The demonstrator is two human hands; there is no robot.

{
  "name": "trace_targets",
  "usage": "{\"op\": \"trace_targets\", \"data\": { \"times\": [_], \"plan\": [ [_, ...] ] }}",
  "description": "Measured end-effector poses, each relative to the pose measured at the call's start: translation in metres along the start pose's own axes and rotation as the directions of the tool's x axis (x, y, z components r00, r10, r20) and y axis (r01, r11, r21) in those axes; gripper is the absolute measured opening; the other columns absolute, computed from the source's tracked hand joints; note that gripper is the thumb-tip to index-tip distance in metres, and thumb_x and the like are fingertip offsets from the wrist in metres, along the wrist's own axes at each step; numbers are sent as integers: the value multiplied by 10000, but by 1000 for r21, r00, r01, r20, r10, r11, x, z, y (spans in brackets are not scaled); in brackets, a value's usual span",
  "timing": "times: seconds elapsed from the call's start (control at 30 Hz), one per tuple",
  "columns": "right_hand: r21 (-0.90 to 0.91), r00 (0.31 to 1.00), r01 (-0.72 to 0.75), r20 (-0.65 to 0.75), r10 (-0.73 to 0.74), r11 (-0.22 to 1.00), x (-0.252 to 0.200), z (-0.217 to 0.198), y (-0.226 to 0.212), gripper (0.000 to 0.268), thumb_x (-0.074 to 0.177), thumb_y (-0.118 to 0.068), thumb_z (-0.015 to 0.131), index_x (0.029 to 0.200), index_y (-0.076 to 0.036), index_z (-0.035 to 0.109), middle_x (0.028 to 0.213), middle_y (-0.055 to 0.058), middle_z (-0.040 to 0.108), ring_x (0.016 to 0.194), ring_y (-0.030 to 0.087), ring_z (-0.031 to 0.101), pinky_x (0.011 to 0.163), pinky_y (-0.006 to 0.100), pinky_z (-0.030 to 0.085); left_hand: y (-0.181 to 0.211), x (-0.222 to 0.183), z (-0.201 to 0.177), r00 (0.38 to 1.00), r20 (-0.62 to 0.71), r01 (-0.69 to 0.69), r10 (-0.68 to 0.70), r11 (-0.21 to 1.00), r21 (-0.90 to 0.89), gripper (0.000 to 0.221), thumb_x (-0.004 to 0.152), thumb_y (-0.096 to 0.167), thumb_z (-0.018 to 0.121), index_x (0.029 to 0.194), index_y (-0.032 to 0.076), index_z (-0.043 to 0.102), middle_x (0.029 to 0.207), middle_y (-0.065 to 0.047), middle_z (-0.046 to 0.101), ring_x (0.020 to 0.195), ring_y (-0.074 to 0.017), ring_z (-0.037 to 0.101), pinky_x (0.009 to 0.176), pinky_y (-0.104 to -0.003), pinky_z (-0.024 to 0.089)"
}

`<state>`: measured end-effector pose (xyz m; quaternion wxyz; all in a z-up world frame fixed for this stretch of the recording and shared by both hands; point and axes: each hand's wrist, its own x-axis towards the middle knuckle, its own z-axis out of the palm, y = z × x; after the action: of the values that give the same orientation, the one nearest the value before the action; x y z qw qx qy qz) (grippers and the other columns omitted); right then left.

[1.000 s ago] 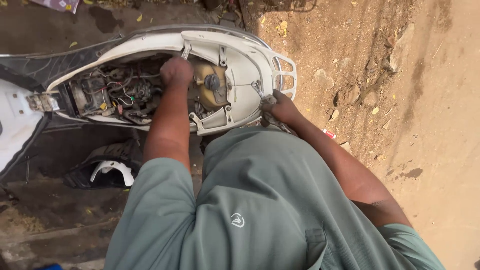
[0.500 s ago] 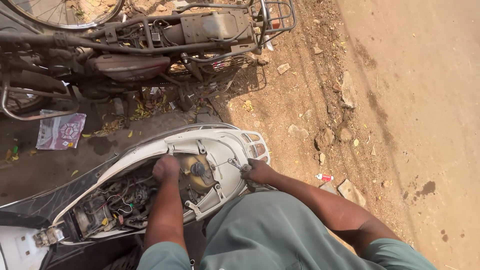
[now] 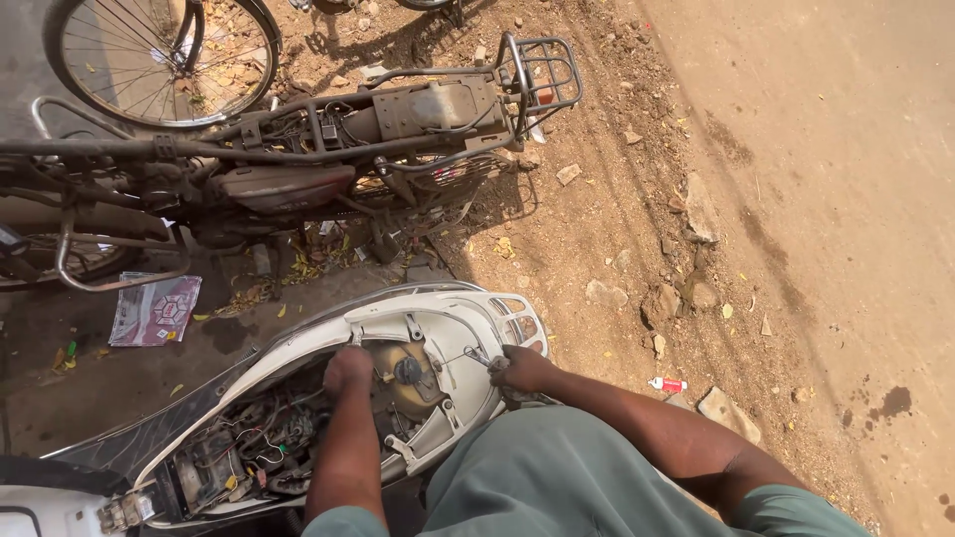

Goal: Repairing and inspecting the internal components of a scooter under the seat using a wrench.

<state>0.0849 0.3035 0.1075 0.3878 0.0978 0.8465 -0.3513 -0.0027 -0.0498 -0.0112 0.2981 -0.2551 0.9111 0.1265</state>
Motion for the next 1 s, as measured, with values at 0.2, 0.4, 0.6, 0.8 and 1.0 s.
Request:
{"op": "trace_targets", "data": {
  "times": [0.2,0.4,0.6,0.8,1.0],
  "plan": [
    [-8,1000,16,2,-16,1000,6,3,9,694,723,-438,788,1208,34,632,1150,255,706,1112,373,679,957,419,518,-12,23,28,993,-51,-97,105,987,130,388,997,303,493,1212,73,719,1181,-172,757,1050,-360,746,856,-503,583],
    [6,1000,27,-3,-27,1000,8,8,11,682,722,-440,783,1191,32,640,1140,253,710,1107,375,681,957,422,516,-1,5,0,999,21,-26,25,995,91,366,996,309,506,1148,121,781,1259,-159,731,1142,-354,712,924,-496,568],
    [10,999,41,-15,-41,999,5,4,5,670,720,-442,775,1181,28,651,1128,259,712,1097,382,683,955,427,520,-6,19,15,997,20,-71,68,982,173,365,974,331,534,1194,116,730,1236,-151,733,1111,-350,722,883,-498,575],
    [20,999,36,-16,-36,999,0,8,4,687,725,-440,768,1215,23,632,1151,266,699,1106,391,675,955,432,520,-7,5,5,996,19,-87,85,972,218,354,979,336,526,1125,152,791,1241,-117,750,1141,-314,728,926,-461,580],
    [9,1000,21,-4,-21,1000,-2,3,-3,706,729,-441,763,1244,20,620,1170,264,695,1122,389,667,961,426,517,-9,11,11,999,-13,-49,52,988,149,410,978,381,509,1197,94,703,1182,-146,753,1076,-329,737,883,-474,573]
  ]
}}
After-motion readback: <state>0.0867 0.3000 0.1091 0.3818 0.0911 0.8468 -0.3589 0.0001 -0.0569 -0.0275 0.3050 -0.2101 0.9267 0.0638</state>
